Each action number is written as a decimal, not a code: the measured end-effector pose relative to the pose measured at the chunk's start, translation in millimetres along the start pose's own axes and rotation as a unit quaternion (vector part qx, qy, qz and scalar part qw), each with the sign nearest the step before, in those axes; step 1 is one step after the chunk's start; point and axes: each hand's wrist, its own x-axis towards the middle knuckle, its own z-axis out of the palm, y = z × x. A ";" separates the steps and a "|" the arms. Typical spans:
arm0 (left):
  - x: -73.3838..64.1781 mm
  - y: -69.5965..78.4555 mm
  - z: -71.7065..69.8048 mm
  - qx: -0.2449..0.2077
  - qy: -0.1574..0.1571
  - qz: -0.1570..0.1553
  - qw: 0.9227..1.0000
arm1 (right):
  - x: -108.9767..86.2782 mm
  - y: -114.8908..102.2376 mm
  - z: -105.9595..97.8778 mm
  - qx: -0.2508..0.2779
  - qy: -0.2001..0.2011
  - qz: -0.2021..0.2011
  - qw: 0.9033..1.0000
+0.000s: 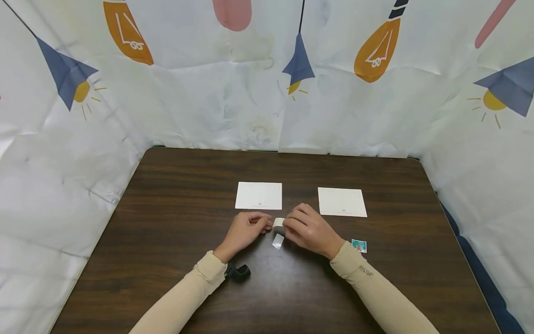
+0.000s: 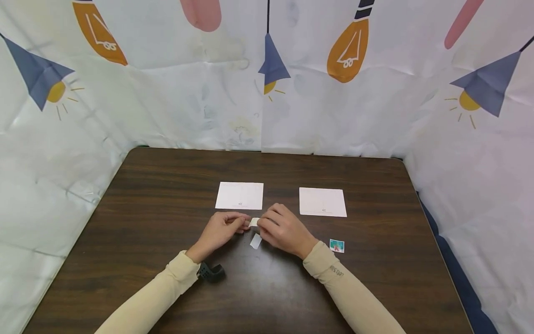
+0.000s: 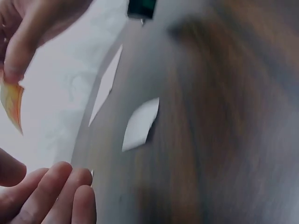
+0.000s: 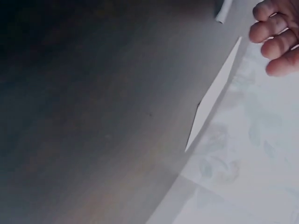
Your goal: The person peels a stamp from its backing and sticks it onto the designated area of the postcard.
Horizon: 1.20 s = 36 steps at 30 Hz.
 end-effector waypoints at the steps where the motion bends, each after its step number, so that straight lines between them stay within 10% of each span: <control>1: 1.1 0.5 -3.2 0.025 0.010 0.012 1.000 | 1.5 1.4 0.0 0.006 0.005 0.006 1.000; 12: 13.7 1.4 -35.2 0.224 0.089 0.138 0.961 | 15.3 15.5 8.2 0.078 0.049 0.102 0.990; 19: 22.6 -12.0 -41.2 0.367 0.087 0.253 0.891 | 21.5 22.1 13.9 0.132 0.049 0.208 0.968; 25: 28.5 -16.9 -50.8 0.445 0.079 0.298 0.840 | 29.5 27.2 14.1 0.199 0.023 0.329 0.923; 36: 36.2 -18.1 -62.2 0.504 -0.014 0.168 0.847 | 43.0 50.3 26.6 0.255 -0.043 0.505 0.824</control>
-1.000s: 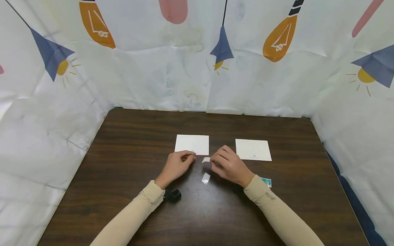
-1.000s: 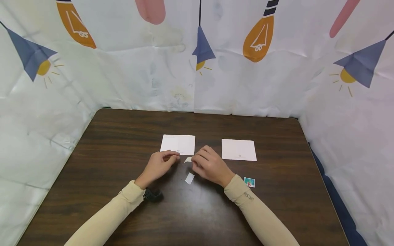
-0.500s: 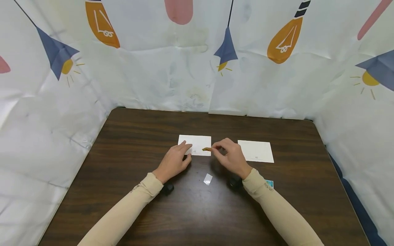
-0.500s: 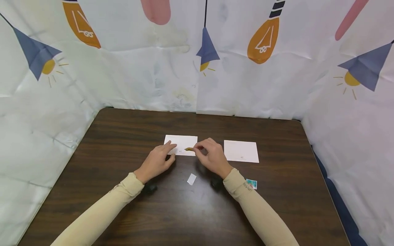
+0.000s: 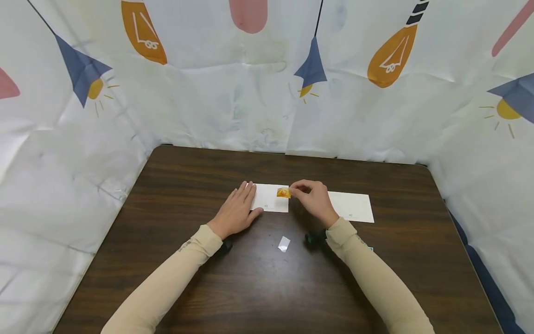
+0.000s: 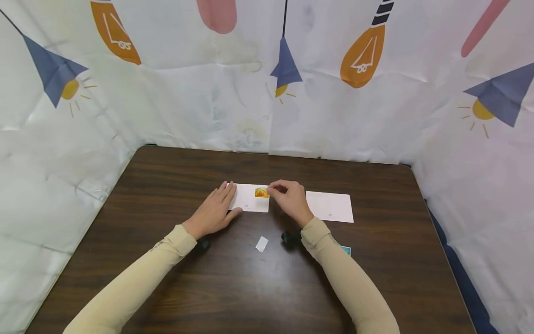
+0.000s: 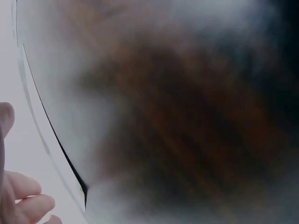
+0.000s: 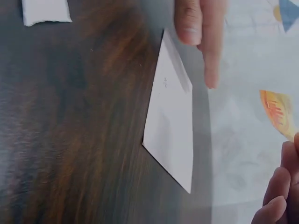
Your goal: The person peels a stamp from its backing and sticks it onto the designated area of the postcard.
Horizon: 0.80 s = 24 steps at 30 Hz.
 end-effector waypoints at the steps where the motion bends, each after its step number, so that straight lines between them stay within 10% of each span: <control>1: 0.6 -0.7 0.1 0.001 -0.009 -0.003 1.000 | 3.3 1.9 0.5 0.005 -0.003 0.016 1.000; 24: 9.6 -7.8 0.6 0.006 -0.087 -0.011 0.996 | 54.2 22.1 16.3 0.049 -0.055 0.193 0.978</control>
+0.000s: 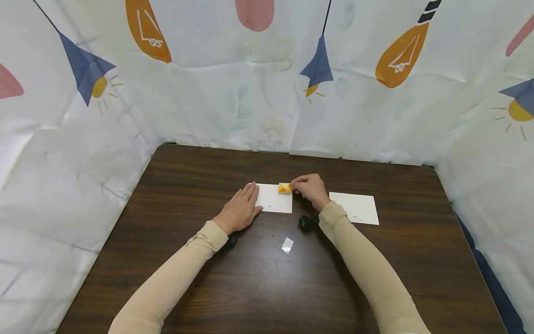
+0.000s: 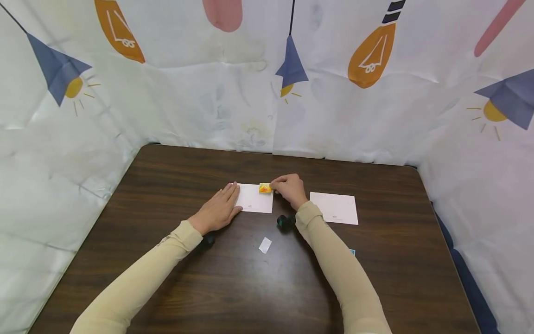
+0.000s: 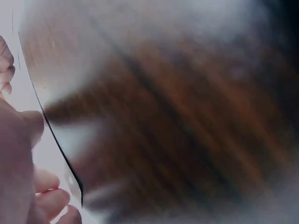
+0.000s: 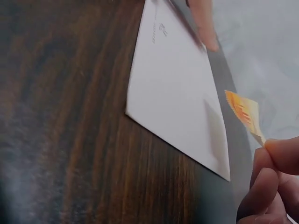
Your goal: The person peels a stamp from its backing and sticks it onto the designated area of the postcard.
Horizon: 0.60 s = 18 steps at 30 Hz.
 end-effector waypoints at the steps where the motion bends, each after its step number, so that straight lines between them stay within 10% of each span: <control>1: 0.2 0.0 0.1 0.002 0.000 0.001 1.000 | 1.2 0.6 0.1 0.005 -0.002 0.000 1.000; 18: 1.2 5.8 -6.6 0.014 -0.011 -0.003 1.000 | 10.7 -1.1 1.7 -0.005 -0.014 0.010 1.000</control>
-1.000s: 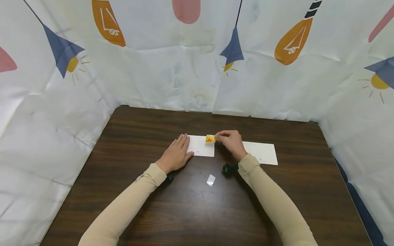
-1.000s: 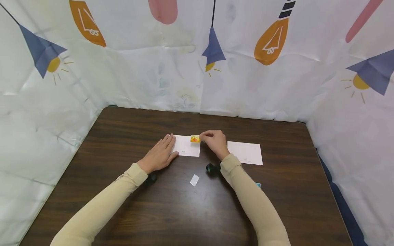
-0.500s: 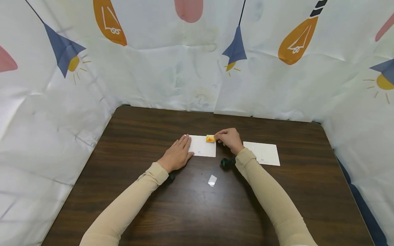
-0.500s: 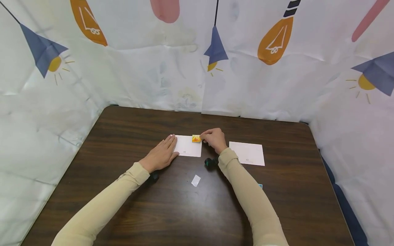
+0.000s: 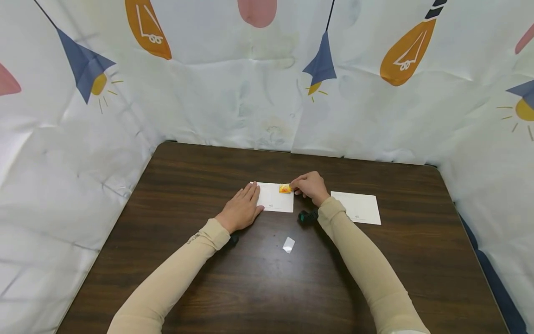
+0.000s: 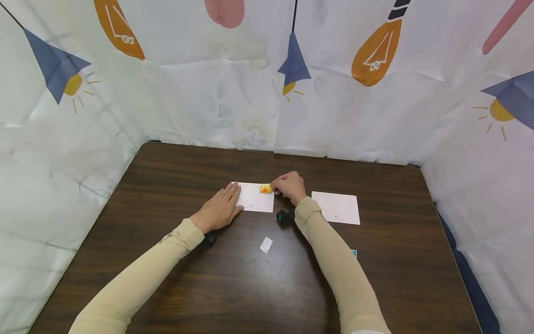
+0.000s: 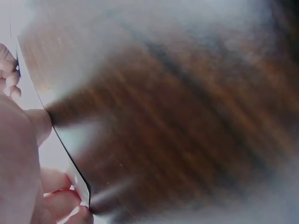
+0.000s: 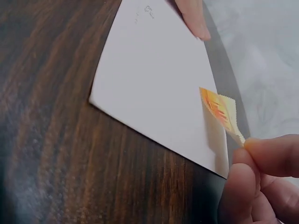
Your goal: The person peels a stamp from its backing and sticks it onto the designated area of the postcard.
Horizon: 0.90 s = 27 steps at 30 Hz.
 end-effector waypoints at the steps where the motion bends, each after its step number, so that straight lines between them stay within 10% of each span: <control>1: 0.1 0.2 -0.3 0.000 -0.002 -0.001 1.000 | 0.1 -0.2 0.1 -0.002 0.000 0.001 1.000; 27: 3.1 -1.7 0.9 0.016 -0.019 -0.010 1.000 | 0.8 -4.6 10.1 -0.108 0.041 0.013 0.993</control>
